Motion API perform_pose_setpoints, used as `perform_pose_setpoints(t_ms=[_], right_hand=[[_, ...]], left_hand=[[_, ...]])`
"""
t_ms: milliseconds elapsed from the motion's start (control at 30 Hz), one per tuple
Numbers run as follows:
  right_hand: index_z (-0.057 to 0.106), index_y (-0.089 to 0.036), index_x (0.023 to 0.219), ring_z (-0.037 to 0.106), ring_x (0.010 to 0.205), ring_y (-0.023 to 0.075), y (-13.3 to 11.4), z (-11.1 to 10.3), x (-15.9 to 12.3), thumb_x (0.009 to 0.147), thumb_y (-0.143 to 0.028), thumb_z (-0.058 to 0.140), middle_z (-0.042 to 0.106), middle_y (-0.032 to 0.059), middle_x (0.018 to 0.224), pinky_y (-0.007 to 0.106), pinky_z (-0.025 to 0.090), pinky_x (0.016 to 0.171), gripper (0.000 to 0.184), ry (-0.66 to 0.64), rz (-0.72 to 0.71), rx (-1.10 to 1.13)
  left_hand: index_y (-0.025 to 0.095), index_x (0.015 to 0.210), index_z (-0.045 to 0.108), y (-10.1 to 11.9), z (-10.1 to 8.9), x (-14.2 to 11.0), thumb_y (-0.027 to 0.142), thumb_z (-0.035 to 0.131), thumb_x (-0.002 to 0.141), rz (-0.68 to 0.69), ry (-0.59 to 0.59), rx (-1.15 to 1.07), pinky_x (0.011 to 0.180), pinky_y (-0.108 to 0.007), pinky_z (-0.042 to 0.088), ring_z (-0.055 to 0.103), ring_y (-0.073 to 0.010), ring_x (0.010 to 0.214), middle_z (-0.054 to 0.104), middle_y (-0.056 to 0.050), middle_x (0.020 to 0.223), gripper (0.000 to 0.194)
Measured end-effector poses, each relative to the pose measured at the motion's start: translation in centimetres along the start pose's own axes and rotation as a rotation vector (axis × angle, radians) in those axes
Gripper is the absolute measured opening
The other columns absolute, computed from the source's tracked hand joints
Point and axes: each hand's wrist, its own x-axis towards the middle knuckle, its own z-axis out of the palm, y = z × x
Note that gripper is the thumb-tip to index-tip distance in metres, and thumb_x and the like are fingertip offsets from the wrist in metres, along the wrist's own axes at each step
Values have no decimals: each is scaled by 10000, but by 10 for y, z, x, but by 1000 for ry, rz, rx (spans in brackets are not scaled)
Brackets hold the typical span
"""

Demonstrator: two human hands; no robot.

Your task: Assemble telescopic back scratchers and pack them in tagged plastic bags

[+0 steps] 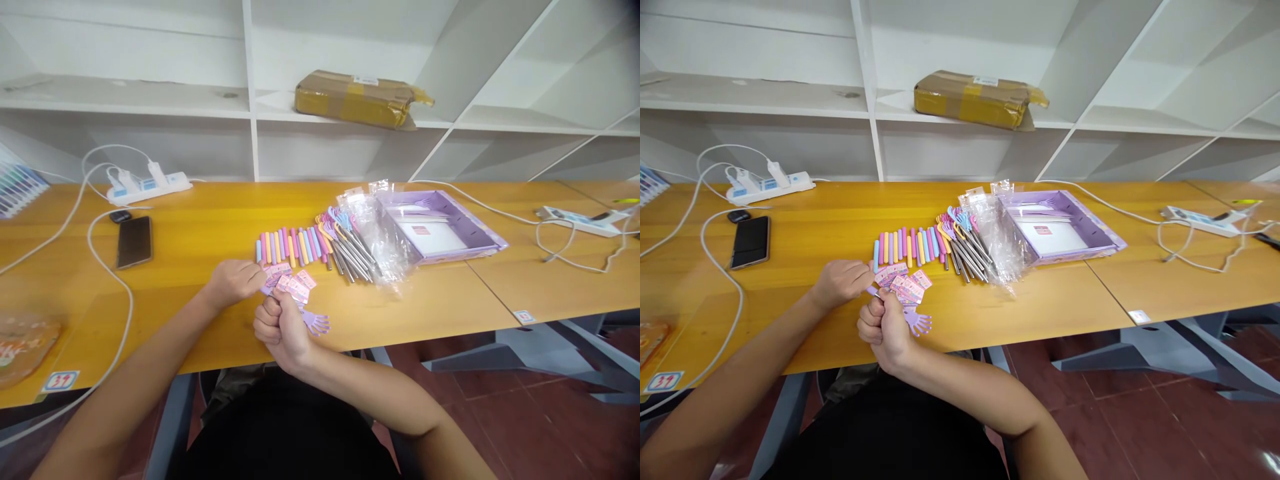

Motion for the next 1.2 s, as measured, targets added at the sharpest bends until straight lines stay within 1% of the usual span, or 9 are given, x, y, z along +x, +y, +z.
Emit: perform_pose_setpoints(t_ms=[133, 200, 300, 433, 667, 800, 1200], right_hand=[[229, -242, 610, 99, 425, 58, 0, -3, -4, 968, -472, 606, 179, -107, 523, 267, 54, 424, 568, -4, -16, 15], [228, -243, 607, 106, 422, 55, 0, -5, -7, 962, -472, 616, 183, -108, 521, 264, 54, 424, 574, -12, -20, 25], [224, -242, 609, 116, 418, 50, 0, -8, -10, 950, -471, 634, 180, -109, 525, 258, 56, 424, 580, -17, -22, 38], [224, -239, 610, 117, 414, 44, -2, -9, -15, 937, -461, 652, 177, -111, 527, 256, 55, 421, 583, -1, -17, 51], [222, -238, 610, 123, 411, 37, -4, -11, -23, 935, -463, 658, 181, -114, 523, 251, 55, 422, 589, 14, -9, 65], [220, -240, 605, 120, 407, 35, -3, -14, -26, 905, -474, 697, 185, -117, 514, 252, 53, 417, 610, 20, -7, 65], [218, -239, 596, 127, 412, 33, -4, -21, -36, 865, -514, 772, 181, -119, 518, 259, 61, 421, 675, 14, -16, 54]], left_hand=[[206, 638, 491, 1, 2, 1, 30, 575, 1012, 75, 50, 83, 540, -352, 269, 434, -145, 562, 472, 31, 562, 422], [207, 642, 489, 2, 3, 2, 36, 591, 1006, 96, 67, 97, 536, -351, 273, 429, -145, 560, 467, 35, 562, 415], [208, 676, 527, 2, 4, 3, 58, 623, 995, 113, 72, 93, 525, -356, 275, 423, -148, 557, 469, 39, 569, 366], [211, 696, 549, 2, 6, 1, 74, 616, 1000, 115, 44, 76, 525, -354, 298, 445, -150, 565, 487, 37, 580, 340], [218, 674, 521, 3, 7, -1, 80, 619, 998, 121, 42, 77, 510, -364, 268, 434, -149, 542, 466, 37, 565, 365], [221, 650, 488, 3, 7, -1, 75, 616, 995, 118, 36, 74, 515, -361, 279, 425, -148, 540, 461, 33, 562, 396], [216, 680, 528, 1, 7, -4, 65, 607, 1001, 124, 26, 81, 523, -359, 281, 441, -150, 557, 474, 33, 573, 363]])
